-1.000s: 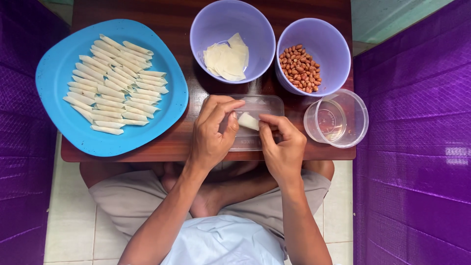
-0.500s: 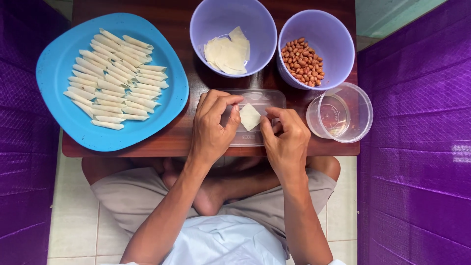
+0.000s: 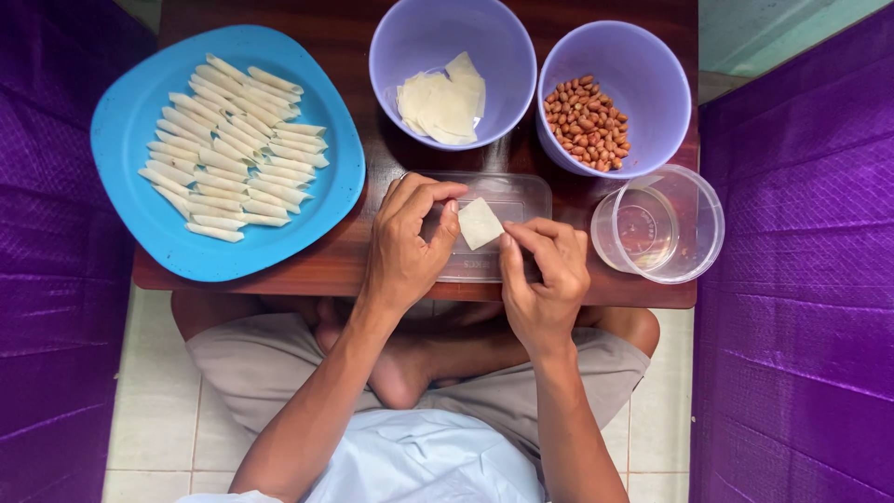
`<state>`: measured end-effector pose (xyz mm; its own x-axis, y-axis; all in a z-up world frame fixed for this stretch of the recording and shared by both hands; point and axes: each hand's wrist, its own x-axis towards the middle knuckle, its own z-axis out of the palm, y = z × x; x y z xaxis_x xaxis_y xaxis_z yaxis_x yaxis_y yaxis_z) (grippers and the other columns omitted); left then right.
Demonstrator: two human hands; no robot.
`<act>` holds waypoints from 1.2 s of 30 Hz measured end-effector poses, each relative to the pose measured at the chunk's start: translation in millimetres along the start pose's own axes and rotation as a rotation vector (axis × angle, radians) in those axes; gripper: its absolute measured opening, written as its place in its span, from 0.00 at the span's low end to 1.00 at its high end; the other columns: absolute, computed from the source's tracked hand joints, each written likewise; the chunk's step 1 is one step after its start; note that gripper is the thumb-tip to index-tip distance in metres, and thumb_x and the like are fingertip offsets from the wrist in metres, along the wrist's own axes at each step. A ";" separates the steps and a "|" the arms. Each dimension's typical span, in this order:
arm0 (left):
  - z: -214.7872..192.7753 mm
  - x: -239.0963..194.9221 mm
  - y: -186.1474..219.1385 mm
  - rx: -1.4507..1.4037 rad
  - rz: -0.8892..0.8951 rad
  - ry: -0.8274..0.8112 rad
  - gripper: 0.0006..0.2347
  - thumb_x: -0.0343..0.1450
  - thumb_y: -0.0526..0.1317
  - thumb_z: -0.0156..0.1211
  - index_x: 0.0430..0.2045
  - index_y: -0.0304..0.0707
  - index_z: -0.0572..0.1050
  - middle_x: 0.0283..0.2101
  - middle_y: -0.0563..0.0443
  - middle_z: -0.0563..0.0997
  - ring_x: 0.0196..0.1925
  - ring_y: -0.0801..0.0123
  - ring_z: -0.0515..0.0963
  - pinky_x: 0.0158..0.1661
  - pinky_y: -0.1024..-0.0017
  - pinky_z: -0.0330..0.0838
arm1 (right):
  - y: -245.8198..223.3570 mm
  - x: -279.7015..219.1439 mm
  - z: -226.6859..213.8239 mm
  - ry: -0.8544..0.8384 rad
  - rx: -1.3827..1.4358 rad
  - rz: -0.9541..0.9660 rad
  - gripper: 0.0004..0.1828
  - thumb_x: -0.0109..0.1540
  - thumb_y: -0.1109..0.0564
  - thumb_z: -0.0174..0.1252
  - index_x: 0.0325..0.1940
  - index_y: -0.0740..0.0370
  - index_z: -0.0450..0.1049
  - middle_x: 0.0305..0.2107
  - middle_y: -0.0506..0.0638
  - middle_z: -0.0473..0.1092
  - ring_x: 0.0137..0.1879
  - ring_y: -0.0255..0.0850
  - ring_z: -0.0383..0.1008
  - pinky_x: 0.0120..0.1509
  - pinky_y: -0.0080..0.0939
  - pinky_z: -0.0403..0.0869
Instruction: The person sits on the floor and wraps peanuts in thin white sheets. They place a sheet on a plastic lid, add peanuts, fold the sheet into a roll, and place the finished roll on a blue plate.
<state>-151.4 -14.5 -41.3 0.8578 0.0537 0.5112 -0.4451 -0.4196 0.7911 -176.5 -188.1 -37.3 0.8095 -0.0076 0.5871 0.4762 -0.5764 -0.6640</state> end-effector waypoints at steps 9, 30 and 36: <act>10.5 43.7 47.9 -0.147 0.126 -0.159 0.08 0.73 0.33 0.57 0.44 0.42 0.79 0.37 0.50 0.79 0.37 0.60 0.81 0.36 0.69 0.77 | -4.2 65.6 -73.5 -0.080 -0.089 -0.176 0.08 0.64 0.67 0.64 0.47 0.65 0.82 0.37 0.58 0.78 0.41 0.55 0.78 0.46 0.52 0.76; 60.6 151.5 14.4 0.066 0.191 -0.480 0.12 0.69 0.31 0.49 0.39 0.50 0.77 0.34 0.50 0.79 0.43 0.52 0.80 0.43 0.58 0.73 | 56.3 213.9 -60.1 -0.872 -0.316 0.334 0.14 0.60 0.53 0.59 0.47 0.59 0.80 0.38 0.60 0.79 0.49 0.62 0.80 0.52 0.59 0.79; 63.2 150.7 10.3 0.055 0.191 -0.468 0.12 0.70 0.31 0.48 0.40 0.48 0.77 0.33 0.51 0.78 0.42 0.55 0.81 0.42 0.61 0.72 | 60.3 226.3 -90.9 -0.778 -0.270 0.407 0.12 0.61 0.63 0.52 0.44 0.62 0.80 0.32 0.59 0.80 0.40 0.51 0.84 0.42 0.47 0.83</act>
<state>-10.5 -67.9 22.6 0.7915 -0.4348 0.4296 -0.6017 -0.4302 0.6730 4.2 -298.9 97.6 0.9465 0.2445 -0.2105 0.0871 -0.8219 -0.5629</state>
